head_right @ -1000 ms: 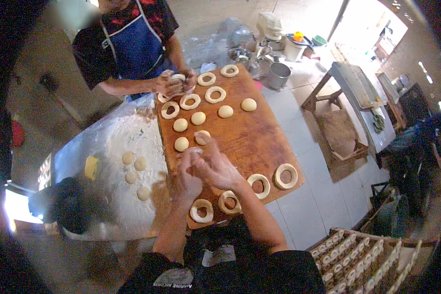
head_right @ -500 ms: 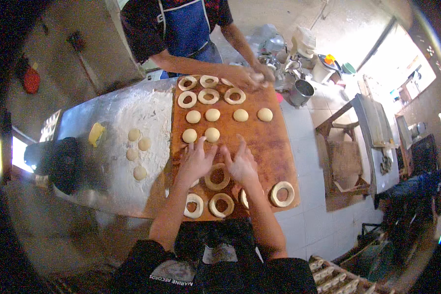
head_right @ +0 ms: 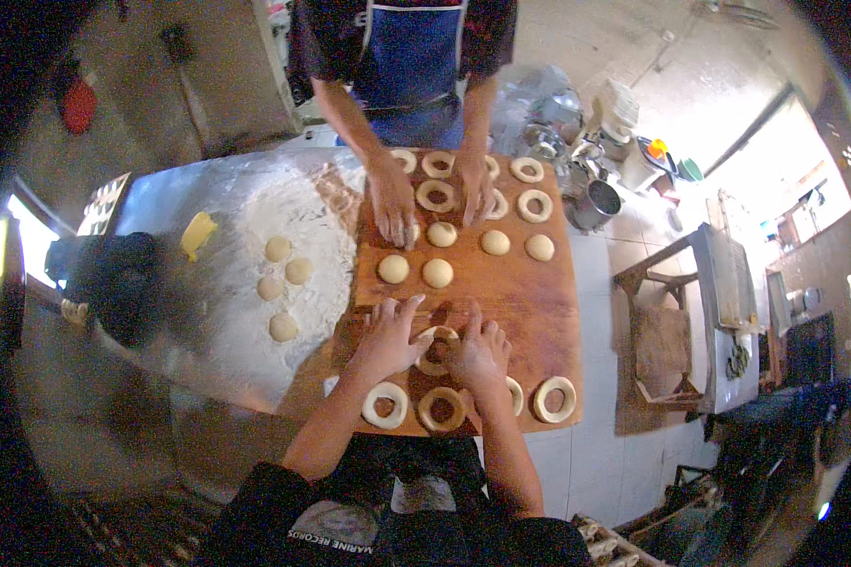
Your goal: The person shapes dough balls into rings by hand and places them on wooden boards. They repeatedly pick up dough, form rings, and arrange them on trays, then carry the boards to a rack.
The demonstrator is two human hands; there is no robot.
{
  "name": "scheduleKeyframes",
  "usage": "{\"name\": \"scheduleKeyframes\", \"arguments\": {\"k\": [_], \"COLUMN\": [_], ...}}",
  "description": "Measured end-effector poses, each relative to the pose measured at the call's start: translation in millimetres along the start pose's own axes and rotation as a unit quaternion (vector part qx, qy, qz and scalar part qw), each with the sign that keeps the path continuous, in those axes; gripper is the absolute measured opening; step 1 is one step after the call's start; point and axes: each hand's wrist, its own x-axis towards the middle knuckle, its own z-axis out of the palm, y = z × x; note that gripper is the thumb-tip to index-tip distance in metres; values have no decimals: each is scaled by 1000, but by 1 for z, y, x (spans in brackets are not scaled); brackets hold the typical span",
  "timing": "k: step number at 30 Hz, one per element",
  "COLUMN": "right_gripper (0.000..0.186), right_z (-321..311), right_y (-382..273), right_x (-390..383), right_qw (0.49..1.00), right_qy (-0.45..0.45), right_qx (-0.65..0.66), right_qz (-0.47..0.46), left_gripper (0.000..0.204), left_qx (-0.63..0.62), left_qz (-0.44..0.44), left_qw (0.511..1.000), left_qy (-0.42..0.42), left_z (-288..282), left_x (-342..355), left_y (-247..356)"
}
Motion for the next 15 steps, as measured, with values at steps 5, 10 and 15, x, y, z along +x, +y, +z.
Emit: {"name": "scheduleKeyframes", "arguments": {"k": [5, 10, 15], "right_gripper": [65, 29, 36], "right_z": [2, 57, 152], "right_y": [-60, -174, -237], "right_x": [4, 18, 32], "right_qw": [985, 888, 952], "right_qy": [12, -285, -62], "right_qx": [92, 253, 38], "right_qz": [-143, -256, -296], "left_gripper": [54, 43, 47], "left_qx": [-97, -178, -279], "left_qz": [-96, -316, -378], "left_qw": [979, 927, 883], "left_qy": [149, 99, 11], "left_z": [-40, -64, -95], "left_x": [-41, -108, -124], "left_y": [-100, -218, -221]}}
